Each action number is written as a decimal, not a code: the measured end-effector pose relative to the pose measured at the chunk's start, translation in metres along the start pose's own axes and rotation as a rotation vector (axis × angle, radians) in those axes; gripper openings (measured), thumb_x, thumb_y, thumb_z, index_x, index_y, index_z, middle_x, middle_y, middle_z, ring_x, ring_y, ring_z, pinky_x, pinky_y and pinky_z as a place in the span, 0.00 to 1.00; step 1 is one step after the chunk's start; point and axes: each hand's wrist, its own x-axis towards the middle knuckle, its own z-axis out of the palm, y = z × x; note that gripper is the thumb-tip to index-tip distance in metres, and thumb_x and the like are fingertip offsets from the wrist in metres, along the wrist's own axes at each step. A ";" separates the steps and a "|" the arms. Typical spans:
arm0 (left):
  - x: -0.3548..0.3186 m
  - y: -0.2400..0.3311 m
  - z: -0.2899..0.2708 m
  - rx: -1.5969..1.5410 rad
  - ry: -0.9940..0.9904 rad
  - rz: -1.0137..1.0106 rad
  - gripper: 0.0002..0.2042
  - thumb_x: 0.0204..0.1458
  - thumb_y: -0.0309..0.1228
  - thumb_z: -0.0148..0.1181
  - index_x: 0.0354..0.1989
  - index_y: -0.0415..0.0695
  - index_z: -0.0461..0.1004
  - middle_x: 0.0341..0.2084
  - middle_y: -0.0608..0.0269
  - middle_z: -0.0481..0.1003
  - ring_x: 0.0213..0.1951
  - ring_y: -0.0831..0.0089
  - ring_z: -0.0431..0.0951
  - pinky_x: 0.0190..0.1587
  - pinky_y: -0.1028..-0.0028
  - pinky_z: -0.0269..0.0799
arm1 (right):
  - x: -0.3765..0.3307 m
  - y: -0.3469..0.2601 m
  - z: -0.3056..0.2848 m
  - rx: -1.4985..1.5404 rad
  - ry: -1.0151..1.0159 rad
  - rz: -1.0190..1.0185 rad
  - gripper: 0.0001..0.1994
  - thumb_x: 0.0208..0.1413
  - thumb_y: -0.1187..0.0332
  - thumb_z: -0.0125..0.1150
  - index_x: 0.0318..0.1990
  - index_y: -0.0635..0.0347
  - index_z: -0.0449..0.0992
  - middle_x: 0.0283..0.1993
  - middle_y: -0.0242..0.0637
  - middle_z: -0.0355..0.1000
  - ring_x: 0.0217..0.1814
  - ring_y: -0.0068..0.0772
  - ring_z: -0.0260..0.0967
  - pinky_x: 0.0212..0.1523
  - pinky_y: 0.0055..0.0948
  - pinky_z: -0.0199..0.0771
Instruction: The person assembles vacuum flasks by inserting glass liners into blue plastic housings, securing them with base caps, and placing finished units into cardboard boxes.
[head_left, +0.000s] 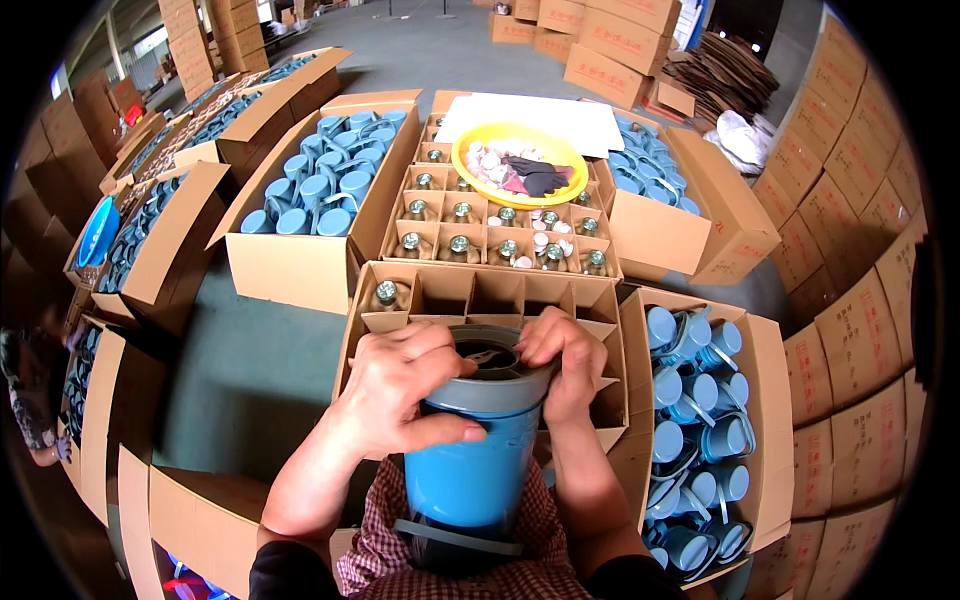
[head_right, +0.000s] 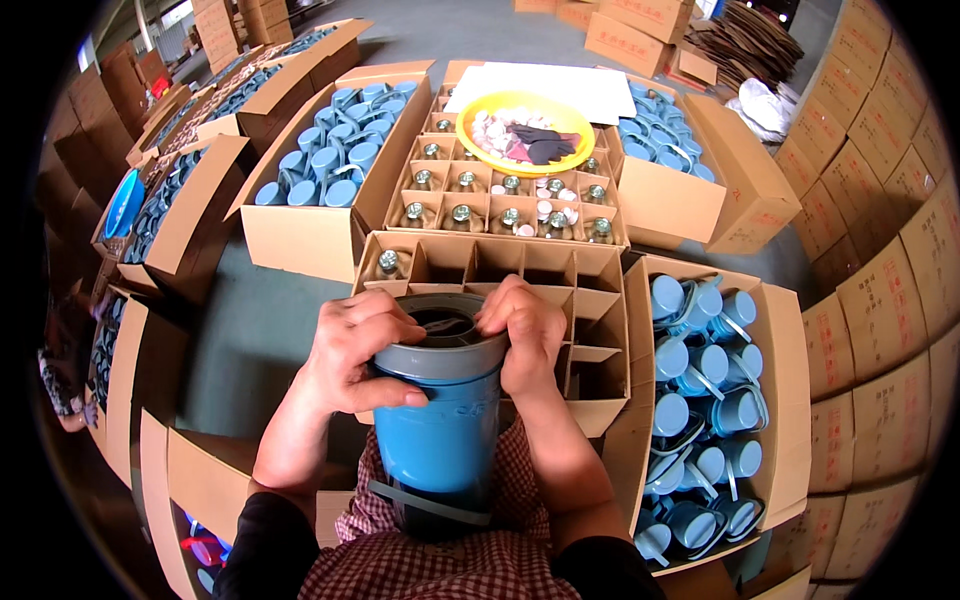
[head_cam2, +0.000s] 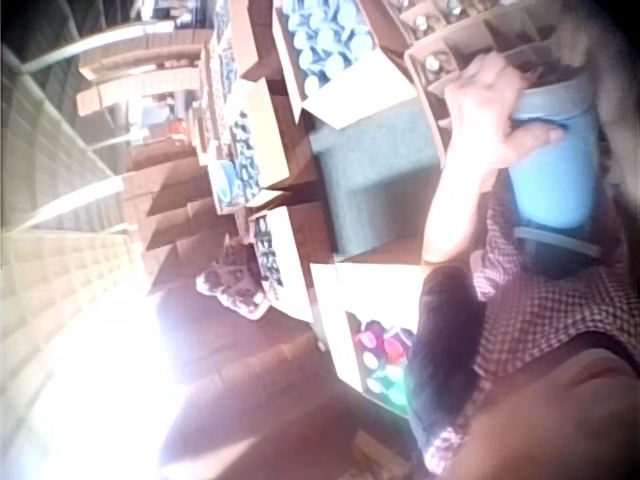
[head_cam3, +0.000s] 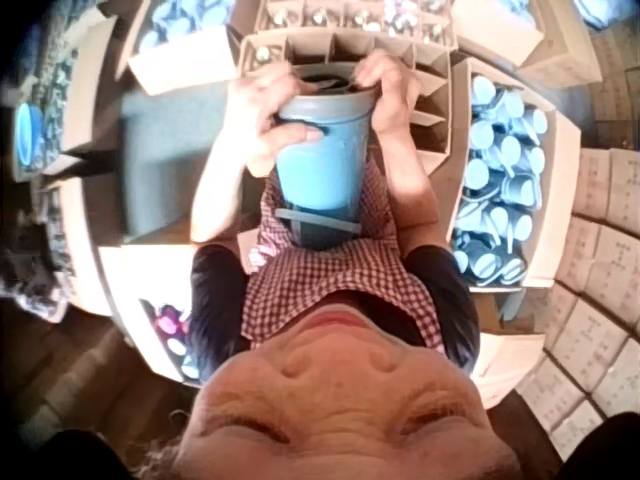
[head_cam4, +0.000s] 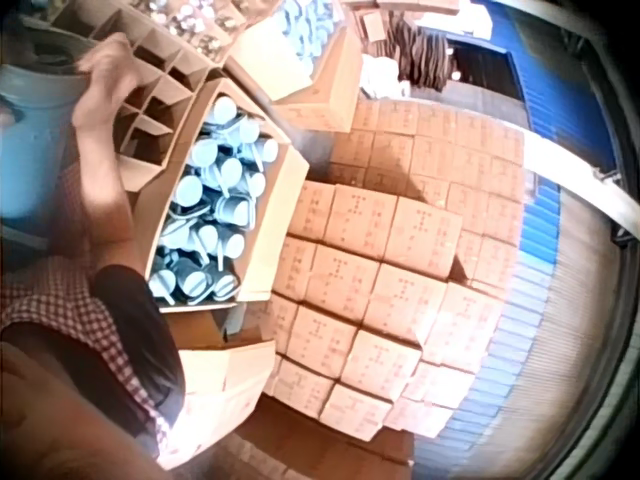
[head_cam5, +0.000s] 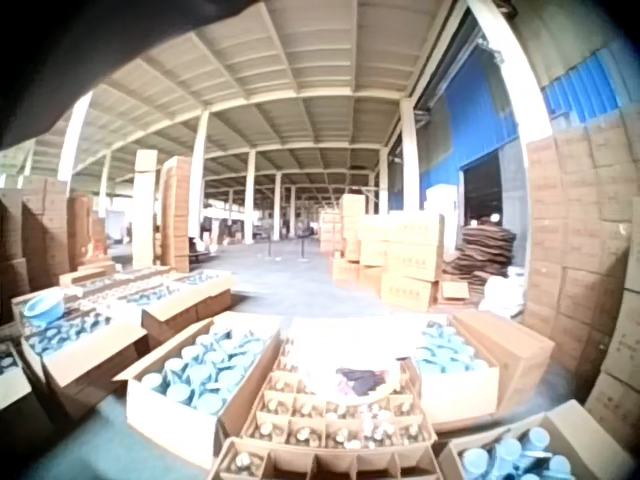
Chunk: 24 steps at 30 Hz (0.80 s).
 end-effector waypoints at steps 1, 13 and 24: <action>0.000 -0.001 0.000 0.007 -0.001 -0.013 0.23 0.25 0.41 0.71 0.27 0.37 0.74 0.20 0.59 0.68 0.24 0.61 0.72 0.25 0.69 0.68 | 0.001 0.008 -0.004 0.122 0.027 0.028 0.26 0.60 0.49 0.45 0.18 0.62 0.64 0.21 0.38 0.62 0.25 0.32 0.61 0.33 0.30 0.66; -0.003 -0.013 0.002 -0.065 0.058 -0.017 0.22 0.23 0.40 0.71 0.26 0.38 0.74 0.19 0.60 0.68 0.22 0.63 0.70 0.23 0.70 0.65 | -0.004 0.062 -0.002 0.730 0.122 0.155 0.26 0.62 0.47 0.37 0.20 0.57 0.62 0.22 0.35 0.60 0.27 0.32 0.57 0.39 0.36 0.65; -0.004 -0.010 0.000 -0.116 0.044 0.015 0.21 0.30 0.40 0.71 0.29 0.37 0.75 0.25 0.56 0.74 0.26 0.62 0.75 0.27 0.71 0.70 | 0.000 0.079 0.026 1.093 0.001 0.325 0.26 0.63 0.46 0.32 0.17 0.50 0.60 0.18 0.24 0.52 0.25 0.25 0.47 0.34 0.28 0.56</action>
